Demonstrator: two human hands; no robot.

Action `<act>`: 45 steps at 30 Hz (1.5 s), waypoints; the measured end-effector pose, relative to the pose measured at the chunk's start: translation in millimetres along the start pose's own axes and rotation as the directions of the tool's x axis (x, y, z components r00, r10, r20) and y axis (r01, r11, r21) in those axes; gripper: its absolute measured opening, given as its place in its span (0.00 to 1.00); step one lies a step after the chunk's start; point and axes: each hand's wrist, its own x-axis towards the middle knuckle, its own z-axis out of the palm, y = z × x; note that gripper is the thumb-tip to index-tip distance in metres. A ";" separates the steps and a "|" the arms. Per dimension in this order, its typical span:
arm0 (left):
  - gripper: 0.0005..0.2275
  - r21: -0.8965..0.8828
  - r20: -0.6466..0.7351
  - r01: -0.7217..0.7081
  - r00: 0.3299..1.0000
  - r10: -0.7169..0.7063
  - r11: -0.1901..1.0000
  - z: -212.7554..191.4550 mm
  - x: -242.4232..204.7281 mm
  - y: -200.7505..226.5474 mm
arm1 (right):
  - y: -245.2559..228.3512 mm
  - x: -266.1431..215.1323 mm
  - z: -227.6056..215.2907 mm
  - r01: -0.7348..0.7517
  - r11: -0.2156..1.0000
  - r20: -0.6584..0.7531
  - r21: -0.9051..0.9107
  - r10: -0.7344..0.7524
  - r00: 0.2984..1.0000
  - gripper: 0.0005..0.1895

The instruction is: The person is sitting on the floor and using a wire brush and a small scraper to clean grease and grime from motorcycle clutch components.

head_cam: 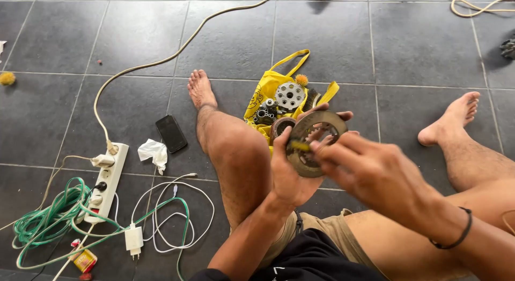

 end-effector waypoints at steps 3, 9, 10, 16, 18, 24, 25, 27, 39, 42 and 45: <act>0.27 -0.001 0.042 0.015 0.999 -0.015 1.000 0.1 -0.4 6.5 | 8.6 4.5 -3.8 -0.057 0.990 -0.030 -0.128 0.054 0.998 0.13; 0.28 0.087 0.098 0.007 0.995 -0.016 0.996 24.3 10.5 14.2 | -2.2 5.3 -13.0 -0.085 0.990 -0.085 -0.113 0.075 0.994 0.08; 0.28 0.086 0.105 0.020 0.994 -0.029 0.996 30.2 14.6 16.0 | 2.2 6.9 -22.1 -0.095 0.988 -0.092 -0.121 0.085 0.992 0.08; 0.24 0.286 0.079 0.067 0.993 -0.093 0.956 85.3 43.1 19.9 | 1.7 14.1 -77.8 -0.245 0.962 -0.292 -0.124 0.201 0.935 0.06; 0.26 0.238 0.135 0.082 0.984 -0.117 0.968 111.3 52.8 15.8 | -14.6 11.5 -92.0 -0.246 0.954 -0.295 -0.171 0.189 0.937 0.06; 0.25 0.314 0.053 0.086 0.993 -0.108 0.945 127.1 52.0 8.3 | 21.8 10.2 -103.8 -0.266 0.953 -0.479 -0.143 0.168 0.862 0.05; 0.25 0.317 0.056 0.089 0.992 -0.112 0.944 113.6 50.4 5.1 | 27.7 6.5 -96.8 -0.269 0.952 -0.483 -0.145 0.169 0.859 0.05; 0.27 0.295 0.062 0.120 0.988 -0.144 0.948 85.7 46.7 -0.3 | 39.2 -0.3 -81.6 -0.296 0.939 -0.381 -0.173 0.213 0.900 0.04; 0.28 0.252 0.059 0.165 0.981 -0.185 0.954 56.7 43.1 3.2 | 52.5 8.8 -57.6 -0.326 0.945 -0.239 0.005 0.318 0.918 0.14; 0.29 0.233 0.055 0.148 0.985 -0.165 0.961 56.1 43.0 5.1 | 49.2 12.3 -60.1 -0.332 0.942 -0.217 0.047 0.334 0.917 0.15; 0.28 0.197 0.066 0.126 0.988 -0.141 0.972 50.1 44.1 3.5 | 46.4 15.2 -62.0 -0.324 0.944 -0.210 0.054 0.328 0.921 0.15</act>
